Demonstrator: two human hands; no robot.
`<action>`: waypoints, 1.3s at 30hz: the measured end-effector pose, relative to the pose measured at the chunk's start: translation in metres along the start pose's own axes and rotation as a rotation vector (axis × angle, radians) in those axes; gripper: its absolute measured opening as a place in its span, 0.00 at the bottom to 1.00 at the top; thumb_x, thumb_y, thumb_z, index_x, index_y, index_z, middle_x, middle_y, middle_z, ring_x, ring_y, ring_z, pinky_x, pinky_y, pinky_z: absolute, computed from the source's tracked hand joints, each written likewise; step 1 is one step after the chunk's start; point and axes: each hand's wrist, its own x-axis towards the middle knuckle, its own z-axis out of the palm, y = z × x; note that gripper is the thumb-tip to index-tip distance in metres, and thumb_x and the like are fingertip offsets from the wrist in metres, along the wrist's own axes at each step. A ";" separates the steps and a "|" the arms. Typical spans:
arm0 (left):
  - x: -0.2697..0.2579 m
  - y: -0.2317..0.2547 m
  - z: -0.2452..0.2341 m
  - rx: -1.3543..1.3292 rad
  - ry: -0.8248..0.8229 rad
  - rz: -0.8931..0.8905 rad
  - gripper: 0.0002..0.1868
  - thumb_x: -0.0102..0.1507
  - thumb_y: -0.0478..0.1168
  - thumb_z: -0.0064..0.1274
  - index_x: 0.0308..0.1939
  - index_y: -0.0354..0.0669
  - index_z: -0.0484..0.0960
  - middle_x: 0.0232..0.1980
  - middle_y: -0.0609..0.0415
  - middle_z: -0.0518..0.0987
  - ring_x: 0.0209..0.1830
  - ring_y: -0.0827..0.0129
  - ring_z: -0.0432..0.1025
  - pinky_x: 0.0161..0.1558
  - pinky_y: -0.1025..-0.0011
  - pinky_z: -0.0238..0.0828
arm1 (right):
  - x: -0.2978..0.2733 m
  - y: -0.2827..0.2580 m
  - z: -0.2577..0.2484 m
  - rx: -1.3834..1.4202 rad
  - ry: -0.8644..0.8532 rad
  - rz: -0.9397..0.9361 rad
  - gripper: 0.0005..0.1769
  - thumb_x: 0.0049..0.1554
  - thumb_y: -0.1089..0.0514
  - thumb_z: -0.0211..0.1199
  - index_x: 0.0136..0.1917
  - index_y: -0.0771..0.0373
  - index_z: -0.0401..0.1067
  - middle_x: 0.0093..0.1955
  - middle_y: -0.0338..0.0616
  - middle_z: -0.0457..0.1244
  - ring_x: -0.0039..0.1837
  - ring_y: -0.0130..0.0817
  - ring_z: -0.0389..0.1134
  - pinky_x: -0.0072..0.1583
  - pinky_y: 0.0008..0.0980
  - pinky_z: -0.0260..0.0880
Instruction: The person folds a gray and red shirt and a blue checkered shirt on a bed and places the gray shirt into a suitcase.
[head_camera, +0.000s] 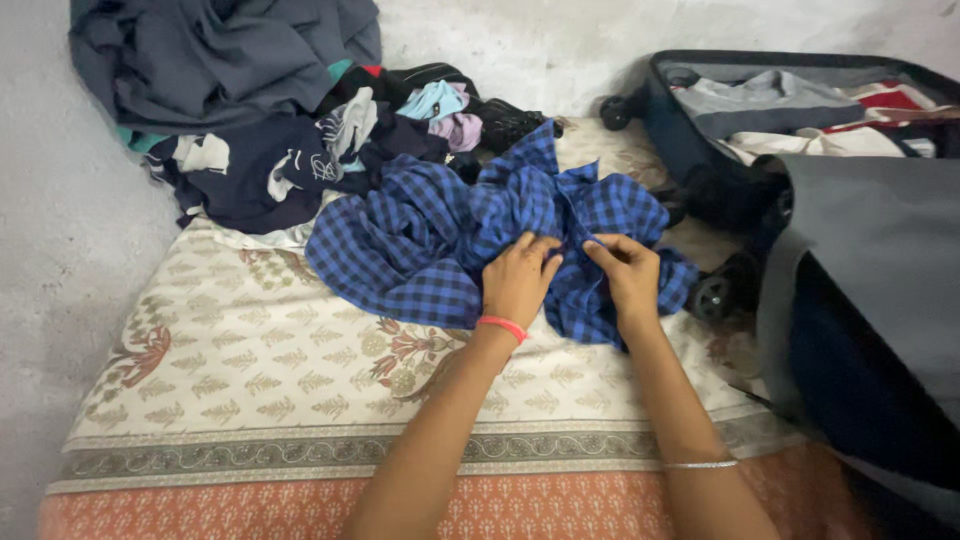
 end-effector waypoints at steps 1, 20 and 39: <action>0.000 -0.007 0.004 0.007 0.017 -0.028 0.09 0.63 0.47 0.58 0.45 0.53 0.85 0.41 0.56 0.82 0.39 0.57 0.79 0.38 0.60 0.75 | 0.000 0.000 0.003 -0.101 0.019 -0.027 0.10 0.54 0.60 0.74 0.49 0.66 0.82 0.43 0.37 0.70 0.42 0.19 0.64 0.45 0.23 0.63; 0.010 -0.039 0.039 -0.210 -0.082 -0.365 0.09 0.58 0.49 0.62 0.36 0.52 0.89 0.37 0.58 0.87 0.36 0.66 0.81 0.37 0.69 0.75 | -0.006 -0.016 0.022 -0.409 0.018 -0.271 0.13 0.50 0.60 0.75 0.47 0.66 0.79 0.41 0.40 0.69 0.41 0.27 0.65 0.46 0.28 0.65; 0.015 -0.067 0.044 -1.042 -0.179 -0.420 0.14 0.61 0.40 0.63 0.48 0.38 0.85 0.38 0.58 0.87 0.31 0.83 0.75 0.29 0.84 0.68 | -0.014 -0.029 0.024 -0.345 -0.076 -0.330 0.10 0.58 0.62 0.68 0.54 0.67 0.78 0.46 0.42 0.72 0.45 0.22 0.67 0.49 0.25 0.67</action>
